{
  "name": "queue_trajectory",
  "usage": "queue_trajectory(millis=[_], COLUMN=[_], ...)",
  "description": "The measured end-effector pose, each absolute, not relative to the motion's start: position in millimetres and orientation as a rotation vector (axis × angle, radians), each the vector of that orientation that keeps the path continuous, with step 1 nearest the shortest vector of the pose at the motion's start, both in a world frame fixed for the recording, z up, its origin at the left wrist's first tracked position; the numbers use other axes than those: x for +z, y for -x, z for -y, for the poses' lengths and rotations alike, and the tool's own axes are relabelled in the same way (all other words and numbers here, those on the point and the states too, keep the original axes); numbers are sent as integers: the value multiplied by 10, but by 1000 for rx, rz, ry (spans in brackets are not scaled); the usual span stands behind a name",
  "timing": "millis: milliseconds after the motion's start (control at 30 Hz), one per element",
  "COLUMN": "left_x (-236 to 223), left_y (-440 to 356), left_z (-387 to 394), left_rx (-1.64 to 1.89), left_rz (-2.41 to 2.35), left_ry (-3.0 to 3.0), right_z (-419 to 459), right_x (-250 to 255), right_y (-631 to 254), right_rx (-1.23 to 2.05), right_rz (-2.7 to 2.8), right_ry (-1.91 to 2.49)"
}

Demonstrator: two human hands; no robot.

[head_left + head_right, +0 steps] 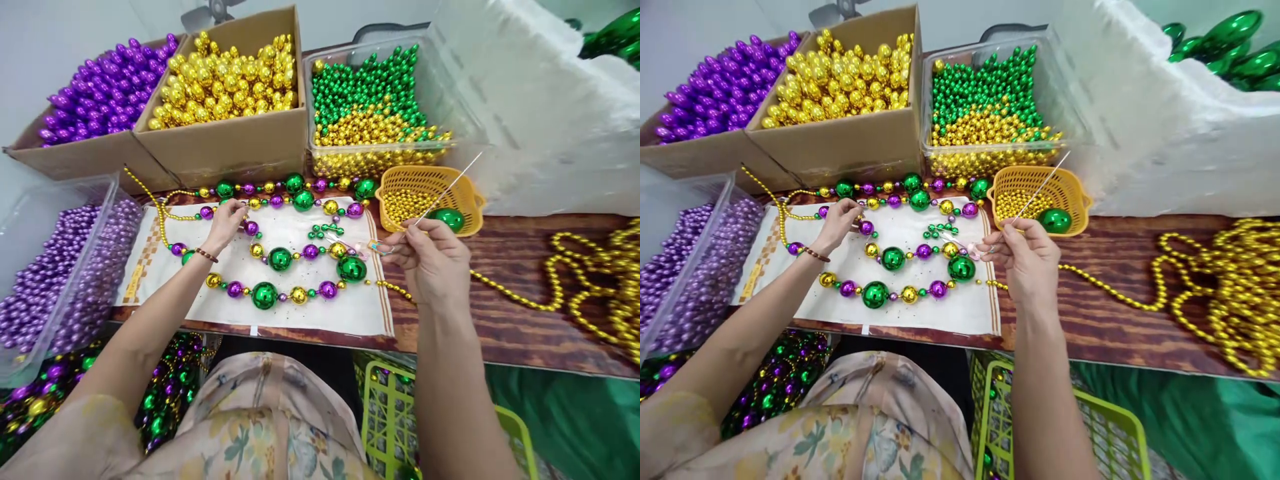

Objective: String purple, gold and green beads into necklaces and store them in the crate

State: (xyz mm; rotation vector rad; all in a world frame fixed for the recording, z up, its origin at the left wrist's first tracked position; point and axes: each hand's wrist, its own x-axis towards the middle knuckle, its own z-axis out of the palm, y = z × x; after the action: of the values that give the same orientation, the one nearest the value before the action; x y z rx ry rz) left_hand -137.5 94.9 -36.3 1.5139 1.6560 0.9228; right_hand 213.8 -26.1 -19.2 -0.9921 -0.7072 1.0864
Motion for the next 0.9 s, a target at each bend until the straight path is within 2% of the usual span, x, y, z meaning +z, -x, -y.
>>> queue_trajectory(millis=[233, 400, 667, 900], left_x=[-466, -428, 44, 425], left_y=[1417, 1426, 1242, 1155], left_z=[-905, -882, -673, -599], left_rx=[814, 916, 1319, 1369], left_rz=[-1774, -1740, -1348, -1287], left_ry=[-1401, -1442, -1480, -1467], right_z=[210, 249, 254, 257], right_x=[-268, -273, -280, -267], right_y=[-2041, -2024, -2038, -2011], right_rx=[1117, 1101, 1045, 983], right_rz=[727, 735, 695, 624], right_ry=[985, 1014, 988, 971])
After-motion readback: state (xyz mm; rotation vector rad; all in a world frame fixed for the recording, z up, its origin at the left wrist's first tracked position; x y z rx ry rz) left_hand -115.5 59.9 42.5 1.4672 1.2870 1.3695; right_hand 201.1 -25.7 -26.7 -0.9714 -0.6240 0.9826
